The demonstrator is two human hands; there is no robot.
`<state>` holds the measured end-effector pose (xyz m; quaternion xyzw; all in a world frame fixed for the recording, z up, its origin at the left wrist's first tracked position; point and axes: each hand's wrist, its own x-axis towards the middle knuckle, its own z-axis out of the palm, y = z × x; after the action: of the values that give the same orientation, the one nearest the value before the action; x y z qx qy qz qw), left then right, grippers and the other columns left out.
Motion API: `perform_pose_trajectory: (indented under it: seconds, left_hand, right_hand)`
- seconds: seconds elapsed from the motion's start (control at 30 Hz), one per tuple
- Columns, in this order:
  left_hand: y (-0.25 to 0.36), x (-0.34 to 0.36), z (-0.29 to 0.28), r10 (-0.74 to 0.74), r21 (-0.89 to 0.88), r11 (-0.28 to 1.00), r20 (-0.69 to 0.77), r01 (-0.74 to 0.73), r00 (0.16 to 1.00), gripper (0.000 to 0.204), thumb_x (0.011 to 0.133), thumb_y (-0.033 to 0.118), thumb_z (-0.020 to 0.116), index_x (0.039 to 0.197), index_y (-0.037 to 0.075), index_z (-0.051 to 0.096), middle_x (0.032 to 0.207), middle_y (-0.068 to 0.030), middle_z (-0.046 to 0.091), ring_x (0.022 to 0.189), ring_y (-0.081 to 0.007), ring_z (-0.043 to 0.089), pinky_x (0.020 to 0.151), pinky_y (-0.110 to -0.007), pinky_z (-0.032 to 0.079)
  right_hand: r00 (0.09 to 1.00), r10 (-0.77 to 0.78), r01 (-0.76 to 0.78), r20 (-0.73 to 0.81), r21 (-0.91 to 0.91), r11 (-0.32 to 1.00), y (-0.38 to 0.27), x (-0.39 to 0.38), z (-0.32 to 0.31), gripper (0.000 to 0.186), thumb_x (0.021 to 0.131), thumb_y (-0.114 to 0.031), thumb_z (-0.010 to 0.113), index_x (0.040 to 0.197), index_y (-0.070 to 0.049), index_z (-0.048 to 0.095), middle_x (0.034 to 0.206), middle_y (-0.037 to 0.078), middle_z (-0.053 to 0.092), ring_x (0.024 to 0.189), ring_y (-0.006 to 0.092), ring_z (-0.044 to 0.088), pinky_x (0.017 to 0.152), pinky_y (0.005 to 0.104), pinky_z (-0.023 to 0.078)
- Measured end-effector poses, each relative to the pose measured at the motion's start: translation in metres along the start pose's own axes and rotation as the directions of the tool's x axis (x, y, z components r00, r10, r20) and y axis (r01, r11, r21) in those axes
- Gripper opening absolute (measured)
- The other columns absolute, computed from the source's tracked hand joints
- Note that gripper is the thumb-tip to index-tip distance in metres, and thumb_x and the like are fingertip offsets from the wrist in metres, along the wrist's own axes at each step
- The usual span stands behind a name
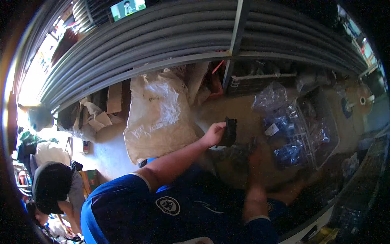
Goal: Sorting through small plastic plumbing fittings and placing them into a black bag.
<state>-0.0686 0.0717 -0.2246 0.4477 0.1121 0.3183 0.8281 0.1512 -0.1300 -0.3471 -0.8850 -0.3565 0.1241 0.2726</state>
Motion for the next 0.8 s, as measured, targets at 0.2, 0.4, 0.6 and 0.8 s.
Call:
perform_pose_trajectory:
  seconds: [0.2,0.4,0.6,0.8]
  left_hand:
    - [0.026,0.001,0.017,0.022,0.226,0.974,-0.070,-0.006,0.997,0.024,0.100,-0.005,0.052,0.120,-0.002,0.065,0.109,-0.0006,0.066,0.101,-0.0098,0.060,0.091,-0.027,0.049]
    - [0.058,-0.012,0.030,0.293,0.563,0.797,-0.045,-0.219,0.955,0.022,0.090,0.001,0.068,0.112,-0.002,0.067,0.111,-0.0100,0.058,0.105,-0.0201,0.058,0.094,-0.031,0.047]
    - [0.081,-0.021,0.056,0.405,0.646,0.683,0.054,-0.341,0.913,0.041,0.085,0.015,0.076,0.121,0.000,0.063,0.115,-0.0134,0.055,0.109,-0.0275,0.056,0.099,-0.036,0.044]
    - [0.089,-0.029,0.106,0.285,0.543,0.738,0.287,-0.401,0.914,0.052,0.087,0.016,0.077,0.132,0.001,0.057,0.134,-0.0188,0.057,0.127,-0.0313,0.054,0.109,-0.040,0.040]
  right_hand:
    - [0.993,-0.028,0.035,0.113,-0.064,0.997,0.031,0.004,0.009,0.046,0.075,-0.016,0.080,0.118,-0.008,0.067,0.111,0.018,0.071,0.109,0.0367,0.067,0.095,0.0425,0.051]
    - [0.952,0.111,-0.120,0.284,0.015,0.993,0.027,0.014,-0.031,0.048,0.074,-0.007,0.082,0.119,-0.004,0.067,0.107,0.014,0.072,0.100,0.0269,0.070,0.086,0.0381,0.055]
    - [0.820,-0.128,-0.292,0.557,0.601,0.744,-0.054,-0.008,-0.142,0.036,0.086,-0.005,0.075,0.120,-0.001,0.065,0.103,0.009,0.070,0.091,0.0197,0.070,0.076,0.0310,0.057]
    - [0.808,-0.344,-0.348,0.478,0.859,0.376,-0.128,-0.045,-0.210,0.033,0.093,-0.008,0.069,0.125,-0.001,0.061,0.112,0.013,0.067,0.089,0.0240,0.070,0.071,0.0355,0.060]
